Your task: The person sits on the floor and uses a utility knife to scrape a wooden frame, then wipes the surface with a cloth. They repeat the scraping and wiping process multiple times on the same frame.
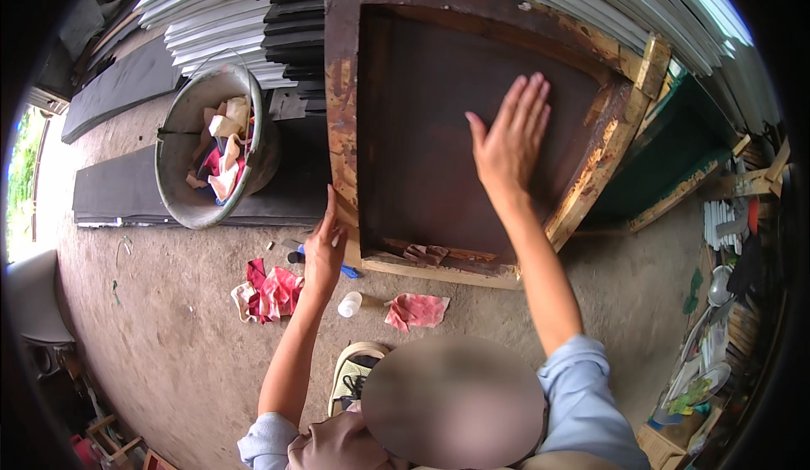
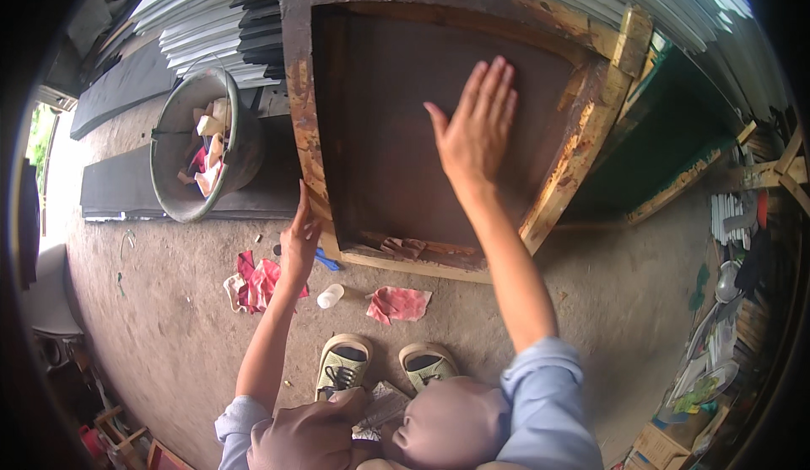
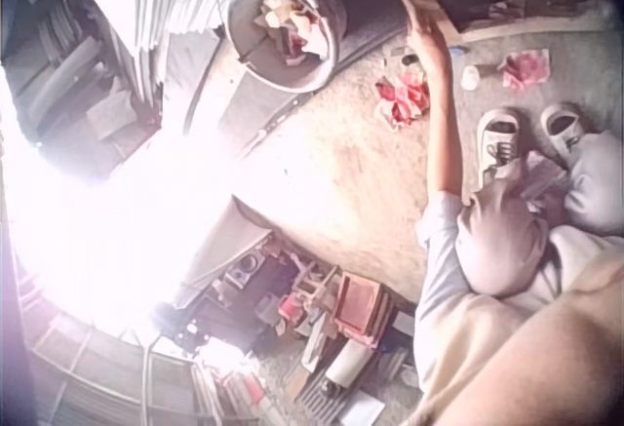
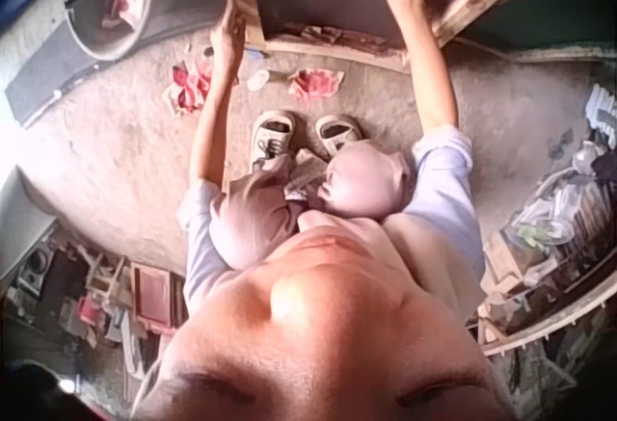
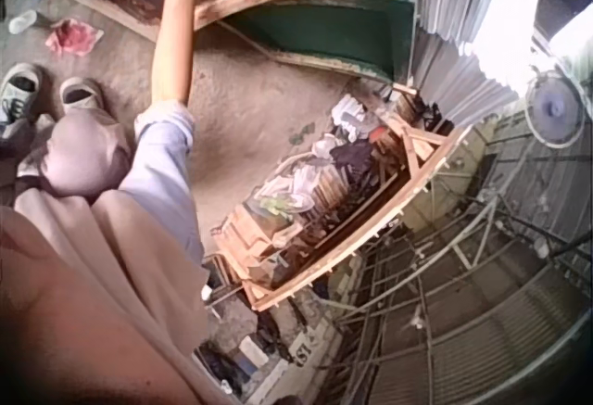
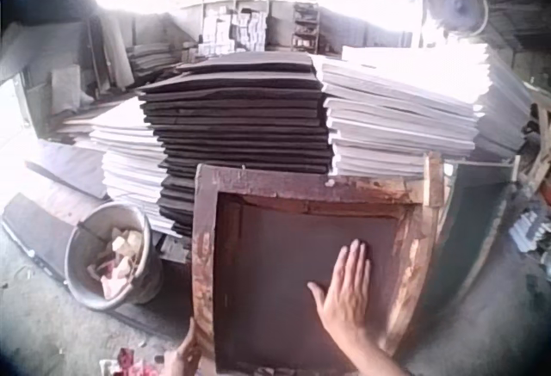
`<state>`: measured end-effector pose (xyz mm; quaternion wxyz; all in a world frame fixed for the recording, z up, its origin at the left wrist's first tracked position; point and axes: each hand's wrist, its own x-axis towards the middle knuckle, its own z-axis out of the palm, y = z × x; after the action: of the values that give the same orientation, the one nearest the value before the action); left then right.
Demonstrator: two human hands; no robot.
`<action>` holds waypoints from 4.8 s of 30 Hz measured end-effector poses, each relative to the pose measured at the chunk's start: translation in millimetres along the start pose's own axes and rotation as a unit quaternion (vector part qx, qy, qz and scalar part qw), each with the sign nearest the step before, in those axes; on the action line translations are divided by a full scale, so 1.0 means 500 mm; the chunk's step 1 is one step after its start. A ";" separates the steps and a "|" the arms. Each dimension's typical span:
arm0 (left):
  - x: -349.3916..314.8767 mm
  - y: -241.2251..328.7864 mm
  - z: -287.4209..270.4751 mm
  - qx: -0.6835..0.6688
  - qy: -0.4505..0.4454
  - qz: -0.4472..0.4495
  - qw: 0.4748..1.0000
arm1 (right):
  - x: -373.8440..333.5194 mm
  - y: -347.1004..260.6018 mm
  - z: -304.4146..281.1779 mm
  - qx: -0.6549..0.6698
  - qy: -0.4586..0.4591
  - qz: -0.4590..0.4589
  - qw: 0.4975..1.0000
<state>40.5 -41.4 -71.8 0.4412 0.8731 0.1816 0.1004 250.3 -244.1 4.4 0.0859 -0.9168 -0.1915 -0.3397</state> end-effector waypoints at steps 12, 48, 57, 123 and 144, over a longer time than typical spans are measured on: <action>0.000 -0.019 0.006 -0.023 -0.043 -0.025 0.998 | -0.260 0.073 0.016 -0.057 -0.184 -0.316 0.929; -0.099 0.620 -0.030 -0.454 -0.102 0.073 0.882 | -0.034 0.153 -0.562 0.687 -0.131 0.209 0.684; -0.145 0.543 -0.074 -0.509 -0.133 0.018 0.850 | -0.096 0.164 -0.555 0.615 -0.383 0.176 0.667; -0.150 0.116 -0.391 -0.318 0.327 0.015 0.890 | 0.270 -0.478 -0.355 0.641 -0.234 -0.054 0.729; -0.220 0.383 -0.360 -0.407 -0.027 -0.029 0.913 | -0.046 -0.246 -0.448 0.705 -0.488 0.053 0.511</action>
<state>-76.6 -58.0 187.4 0.7658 0.6146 0.1384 0.1288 51.6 -203.0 161.9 0.6150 -0.5840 -0.3308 0.4139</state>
